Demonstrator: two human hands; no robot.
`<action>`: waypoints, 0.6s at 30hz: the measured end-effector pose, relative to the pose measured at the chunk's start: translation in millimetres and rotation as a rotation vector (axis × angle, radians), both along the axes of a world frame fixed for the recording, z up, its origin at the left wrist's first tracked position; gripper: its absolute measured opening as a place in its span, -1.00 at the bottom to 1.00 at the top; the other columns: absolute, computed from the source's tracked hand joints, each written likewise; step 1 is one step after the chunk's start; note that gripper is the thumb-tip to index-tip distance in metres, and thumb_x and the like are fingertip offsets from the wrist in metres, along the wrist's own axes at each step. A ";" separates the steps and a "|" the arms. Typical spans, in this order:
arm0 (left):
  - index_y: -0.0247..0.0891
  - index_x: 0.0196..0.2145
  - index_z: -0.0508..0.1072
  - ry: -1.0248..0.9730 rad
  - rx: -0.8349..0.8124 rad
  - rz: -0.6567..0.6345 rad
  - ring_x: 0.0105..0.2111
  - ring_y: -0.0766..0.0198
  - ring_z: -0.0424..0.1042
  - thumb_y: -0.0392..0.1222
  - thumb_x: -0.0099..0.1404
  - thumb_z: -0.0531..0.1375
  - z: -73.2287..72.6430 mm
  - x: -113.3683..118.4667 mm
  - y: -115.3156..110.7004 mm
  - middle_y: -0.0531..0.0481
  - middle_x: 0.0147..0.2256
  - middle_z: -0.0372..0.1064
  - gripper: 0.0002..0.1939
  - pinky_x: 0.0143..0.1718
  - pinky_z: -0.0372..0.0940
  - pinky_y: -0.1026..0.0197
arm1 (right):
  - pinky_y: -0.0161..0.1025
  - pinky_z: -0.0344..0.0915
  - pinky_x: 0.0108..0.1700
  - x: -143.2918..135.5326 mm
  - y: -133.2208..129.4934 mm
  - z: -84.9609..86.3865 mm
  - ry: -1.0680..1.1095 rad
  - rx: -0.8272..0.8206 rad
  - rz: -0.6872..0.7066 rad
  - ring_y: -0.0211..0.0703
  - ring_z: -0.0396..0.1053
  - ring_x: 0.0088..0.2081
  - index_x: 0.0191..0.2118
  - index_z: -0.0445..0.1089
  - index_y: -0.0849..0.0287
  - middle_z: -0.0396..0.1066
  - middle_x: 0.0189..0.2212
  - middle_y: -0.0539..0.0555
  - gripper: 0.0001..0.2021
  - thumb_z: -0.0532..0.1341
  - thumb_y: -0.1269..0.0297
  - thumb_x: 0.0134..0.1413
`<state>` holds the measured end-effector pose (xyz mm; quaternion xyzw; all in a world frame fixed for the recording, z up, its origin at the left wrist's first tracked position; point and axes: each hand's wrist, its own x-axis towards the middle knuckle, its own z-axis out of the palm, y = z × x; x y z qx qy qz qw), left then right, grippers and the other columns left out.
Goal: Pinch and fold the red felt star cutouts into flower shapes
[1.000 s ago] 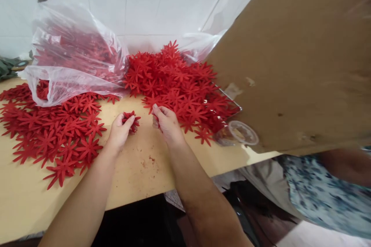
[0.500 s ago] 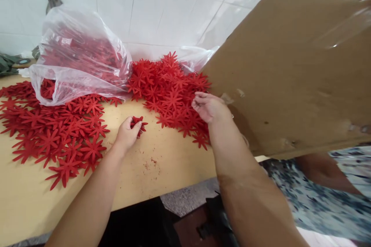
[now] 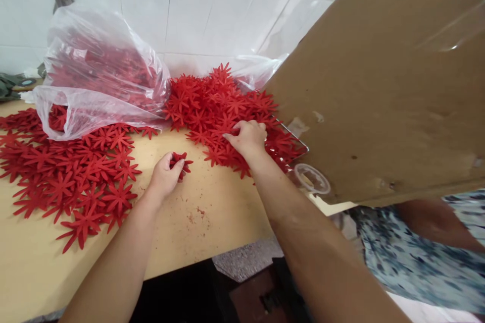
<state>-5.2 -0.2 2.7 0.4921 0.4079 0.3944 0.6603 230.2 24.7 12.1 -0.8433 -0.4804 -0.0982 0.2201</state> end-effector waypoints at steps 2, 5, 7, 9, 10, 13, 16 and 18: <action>-0.32 -0.48 0.25 0.015 0.001 -0.002 -0.67 0.51 0.21 -0.37 0.16 0.06 0.8 -0.2 -0.4 0.09 -0.60 0.31 -0.93 -0.64 0.12 0.42 | 0.03 0.15 -0.12 -1.8 0.4 0.3 -0.011 0.005 -0.012 0.09 0.19 -0.14 -0.42 0.40 0.19 0.34 -0.32 0.18 -0.77 0.27 0.15 -0.22; -0.32 -0.48 0.25 0.020 -0.001 -0.002 -0.67 0.51 0.21 -0.38 0.17 0.06 1.7 0.1 -1.4 0.09 -0.60 0.31 -0.92 -0.63 0.12 0.41 | 0.00 0.16 -0.14 2.4 -1.1 3.8 0.003 0.076 -0.013 0.07 0.21 -0.18 -0.44 0.38 0.20 0.34 -0.35 0.18 -0.80 0.23 0.17 -0.18; -0.32 -0.49 0.24 0.020 0.001 -0.004 -0.66 0.50 0.21 -0.37 0.17 0.05 1.5 0.4 -2.0 0.09 -0.60 0.31 -0.91 -0.63 0.12 0.40 | -0.02 0.17 -0.12 9.5 -2.5 7.8 0.034 0.139 0.021 0.01 0.25 -0.23 -0.46 0.36 0.20 0.34 -0.38 0.16 -0.83 0.23 0.19 -0.18; -0.32 -0.49 0.25 0.025 0.005 -0.009 -0.66 0.49 0.22 -0.37 0.17 0.06 0.7 0.5 -2.4 0.09 -0.60 0.31 -0.91 -0.62 0.13 0.39 | -0.06 0.19 -0.14 18.7 -3.5 11.5 0.095 0.205 0.075 -0.06 0.27 -0.32 -0.48 0.34 0.19 0.34 -0.44 0.12 -0.85 0.23 0.22 -0.18; -0.32 -0.49 0.25 0.027 0.005 -0.011 -0.65 0.48 0.22 -0.37 0.17 0.06 0.1 0.6 -2.4 0.09 -0.60 0.31 -0.91 -0.62 0.13 0.39 | -0.08 0.21 -0.17 23.5 -3.5 12.7 0.143 0.235 0.101 -0.10 0.27 -0.37 -0.50 0.33 0.18 0.33 -0.48 0.09 -0.86 0.22 0.22 -0.17; -0.32 -0.49 0.25 0.023 0.009 -0.013 -0.65 0.48 0.23 -0.37 0.16 0.06 -1.2 0.7 -2.1 0.09 -0.60 0.31 -0.92 -0.62 0.13 0.39 | -0.12 0.24 -0.30 36.1 -1.9 13.6 0.312 0.337 0.125 -0.17 0.24 -0.50 -0.53 0.27 0.14 0.28 -0.59 0.01 -0.88 0.19 0.23 -0.14; -0.32 -0.49 0.24 0.030 0.003 -0.013 -0.66 0.48 0.21 -0.38 0.17 0.06 -0.6 1.1 -1.7 0.10 -0.61 0.30 -0.91 -0.62 0.12 0.39 | -0.14 0.26 -0.35 43.3 1.8 12.3 0.438 0.454 0.088 -0.18 0.25 -0.52 -0.53 0.23 0.13 0.25 -0.61 -0.03 -0.90 0.20 0.38 -0.19; -0.32 -0.49 0.24 0.047 -0.005 -0.016 -0.66 0.49 0.21 -0.39 0.17 0.05 0.8 1.2 -1.7 0.11 -0.61 0.29 -0.90 -0.61 0.12 0.39 | -0.14 0.28 -0.33 45.8 4.7 11.5 0.492 0.512 0.066 -0.18 0.29 -0.49 -0.52 0.23 0.13 0.27 -0.59 -0.04 -0.86 0.20 0.48 -0.25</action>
